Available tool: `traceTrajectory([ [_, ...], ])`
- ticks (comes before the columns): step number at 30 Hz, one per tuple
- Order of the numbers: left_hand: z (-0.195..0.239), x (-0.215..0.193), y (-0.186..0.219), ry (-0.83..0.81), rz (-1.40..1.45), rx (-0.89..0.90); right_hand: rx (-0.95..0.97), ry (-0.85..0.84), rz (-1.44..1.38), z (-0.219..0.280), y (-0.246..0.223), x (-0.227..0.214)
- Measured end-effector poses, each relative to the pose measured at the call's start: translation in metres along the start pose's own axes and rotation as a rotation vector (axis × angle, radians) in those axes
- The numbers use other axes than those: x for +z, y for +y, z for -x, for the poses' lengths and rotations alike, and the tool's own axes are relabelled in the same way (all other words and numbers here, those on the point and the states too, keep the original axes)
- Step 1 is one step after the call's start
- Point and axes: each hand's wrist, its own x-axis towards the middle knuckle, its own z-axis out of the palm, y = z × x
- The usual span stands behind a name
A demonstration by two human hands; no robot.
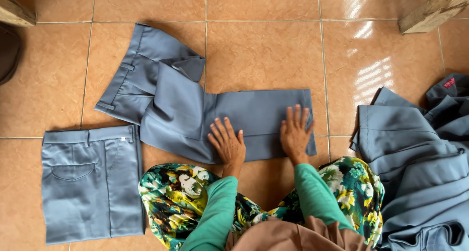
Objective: The person sits on a tiled floor and folds two pairs of gray trousers by hand. They smooth the fabric, fold the legs, and then fold the trousers into neat rectangles, placing each finished pair aside.
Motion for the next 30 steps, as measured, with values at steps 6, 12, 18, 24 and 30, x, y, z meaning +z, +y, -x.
traceTrajectory([
  [6, -0.020, 0.031, 0.035, -0.235, 0.194, 0.268, -0.190, -0.069, -0.111, -0.003, -0.076, 0.021],
  [12, -0.032, 0.016, -0.005, -0.110, 0.071, 0.077, -0.110, -0.088, -0.030, -0.017, -0.014, 0.017],
  [18, -0.026, 0.017, 0.015, -0.050, 0.055, 0.079, -0.044, -0.045, 0.003, -0.018, 0.000, 0.014],
  [24, -0.011, 0.027, 0.042, -0.136, 0.072, 0.179, -0.207, -0.034, -0.031, 0.005, -0.048, 0.016],
  [30, -0.027, 0.022, -0.021, -0.008, 0.010, 0.054, -0.065, -0.120, 0.008, -0.012, 0.025, 0.005],
])
